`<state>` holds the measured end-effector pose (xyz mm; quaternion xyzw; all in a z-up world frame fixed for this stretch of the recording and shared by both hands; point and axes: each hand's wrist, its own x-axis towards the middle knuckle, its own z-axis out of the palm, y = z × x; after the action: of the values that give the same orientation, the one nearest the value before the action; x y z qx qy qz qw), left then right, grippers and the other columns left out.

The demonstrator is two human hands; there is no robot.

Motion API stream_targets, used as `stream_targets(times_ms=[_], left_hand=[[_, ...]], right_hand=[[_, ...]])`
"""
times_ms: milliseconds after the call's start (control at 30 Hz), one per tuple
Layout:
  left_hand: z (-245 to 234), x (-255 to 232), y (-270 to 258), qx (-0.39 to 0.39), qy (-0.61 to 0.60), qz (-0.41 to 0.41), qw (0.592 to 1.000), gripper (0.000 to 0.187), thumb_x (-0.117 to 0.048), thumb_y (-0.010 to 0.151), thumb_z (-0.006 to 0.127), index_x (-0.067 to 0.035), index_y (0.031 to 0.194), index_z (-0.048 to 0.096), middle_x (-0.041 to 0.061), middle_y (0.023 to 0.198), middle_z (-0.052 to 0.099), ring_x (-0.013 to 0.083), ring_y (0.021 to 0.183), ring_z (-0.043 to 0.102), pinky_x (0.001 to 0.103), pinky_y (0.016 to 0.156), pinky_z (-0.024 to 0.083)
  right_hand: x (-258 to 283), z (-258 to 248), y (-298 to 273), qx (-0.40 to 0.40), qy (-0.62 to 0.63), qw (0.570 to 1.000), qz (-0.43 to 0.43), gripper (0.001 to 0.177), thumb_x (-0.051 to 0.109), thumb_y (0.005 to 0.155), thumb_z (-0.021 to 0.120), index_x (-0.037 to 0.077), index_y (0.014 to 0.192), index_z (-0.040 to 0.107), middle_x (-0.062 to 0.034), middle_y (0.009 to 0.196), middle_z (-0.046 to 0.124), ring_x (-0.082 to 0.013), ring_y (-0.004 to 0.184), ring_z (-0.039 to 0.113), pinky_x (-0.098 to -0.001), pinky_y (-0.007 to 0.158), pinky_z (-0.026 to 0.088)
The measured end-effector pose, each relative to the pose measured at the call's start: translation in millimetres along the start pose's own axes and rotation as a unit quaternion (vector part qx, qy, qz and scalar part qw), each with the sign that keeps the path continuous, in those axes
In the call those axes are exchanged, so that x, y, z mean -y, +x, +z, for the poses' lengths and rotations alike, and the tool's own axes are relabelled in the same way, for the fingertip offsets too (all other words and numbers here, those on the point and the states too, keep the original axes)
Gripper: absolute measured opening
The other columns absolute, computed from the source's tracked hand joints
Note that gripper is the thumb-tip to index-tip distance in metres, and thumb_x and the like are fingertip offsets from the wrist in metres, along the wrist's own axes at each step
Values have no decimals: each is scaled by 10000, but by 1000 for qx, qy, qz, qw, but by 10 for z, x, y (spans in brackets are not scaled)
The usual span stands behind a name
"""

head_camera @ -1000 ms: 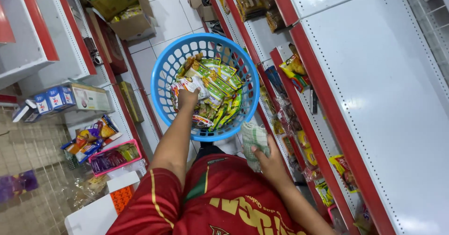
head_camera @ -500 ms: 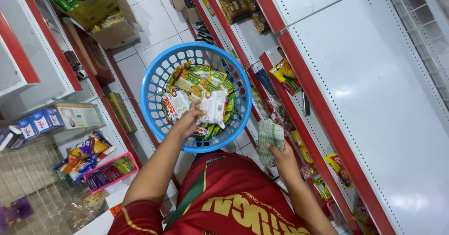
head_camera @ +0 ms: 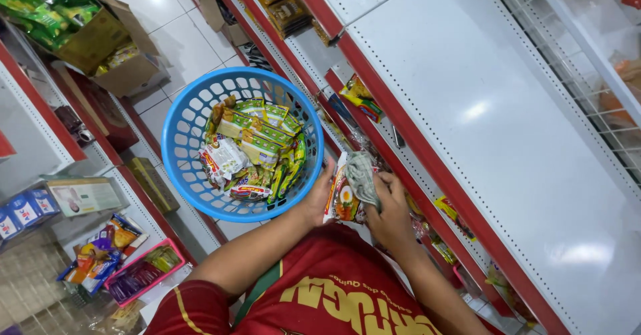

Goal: The person takes snack packets one at a time from a blue plastic basket and wipes each packet with a green cloth before placing it in rows on a store shelf. The person repeats this cycle, building up a display of snack packets on the shelf.

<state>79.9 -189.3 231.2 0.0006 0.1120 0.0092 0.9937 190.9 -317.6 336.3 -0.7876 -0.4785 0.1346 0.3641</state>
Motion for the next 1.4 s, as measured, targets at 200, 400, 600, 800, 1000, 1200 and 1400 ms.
stream_targets(times_ms=[200, 400, 600, 800, 1000, 1200, 1400], left_hand=[[-209, 402, 342, 55, 47, -62, 995, 823, -788, 1053, 420, -81, 1454, 547, 181, 1316, 663, 352, 1189, 628, 534, 1030, 504], [565, 529, 606, -141, 17, -106, 984, 914, -827, 935, 348, -72, 1422, 514, 190, 1335, 646, 342, 1231, 624, 523, 1012, 523], [-71, 480, 915, -36, 75, -8, 996, 790, -712, 898, 435, -61, 1323, 579, 189, 1135, 699, 336, 1112, 693, 539, 891, 558], [39, 547, 555, -66, 181, -48, 980, 624, -565, 1025, 586, -68, 1402, 577, 102, 1203, 702, 234, 1091, 688, 472, 985, 555], [167, 827, 460, -114, 193, -127, 966, 595, -506, 1029, 459, -42, 1396, 524, 150, 1270, 704, 266, 1155, 702, 459, 1027, 554], [-69, 841, 585, -176, 129, -50, 975, 438, -275, 1089, 407, -20, 1426, 519, 173, 1376, 634, 295, 1261, 638, 508, 1087, 535], [-89, 429, 538, -289, 21, 34, 957, 526, -422, 1078, 362, -24, 1389, 508, 218, 1382, 621, 361, 1269, 619, 539, 1063, 505]], right_hand=[[-183, -351, -133, -71, -45, 996, 21, 500, -6, 879, 606, 13, 1378, 577, -225, 1417, 575, -363, 1316, 558, -445, 1089, 449], [-109, -340, -487, -31, -55, 995, -84, 534, -67, 828, 574, 39, 1349, 621, -169, 1501, 560, -379, 1473, 436, -577, 1260, 210], [-146, -553, -895, -43, 62, 986, -150, 461, -30, 873, 578, 86, 1317, 622, -158, 1444, 622, -337, 1412, 552, -601, 1266, 255], [-218, -997, -803, -182, 69, 981, 5, 413, 5, 954, 605, 60, 1364, 595, -157, 1311, 691, -296, 1196, 707, -486, 1057, 506], [-275, -1021, -482, -90, -80, 993, 18, 499, -48, 835, 574, 66, 1314, 655, -175, 1346, 671, -341, 1236, 645, -483, 1052, 503], [-310, -533, -614, -4, -138, 989, -44, 502, -55, 804, 567, 80, 1271, 692, -154, 1328, 657, -344, 1299, 572, -576, 1151, 341], [-464, -540, -989, 88, -37, 993, -64, 421, -74, 792, 573, 135, 1104, 762, -79, 1362, 648, -289, 1372, 522, -529, 1204, 317]])
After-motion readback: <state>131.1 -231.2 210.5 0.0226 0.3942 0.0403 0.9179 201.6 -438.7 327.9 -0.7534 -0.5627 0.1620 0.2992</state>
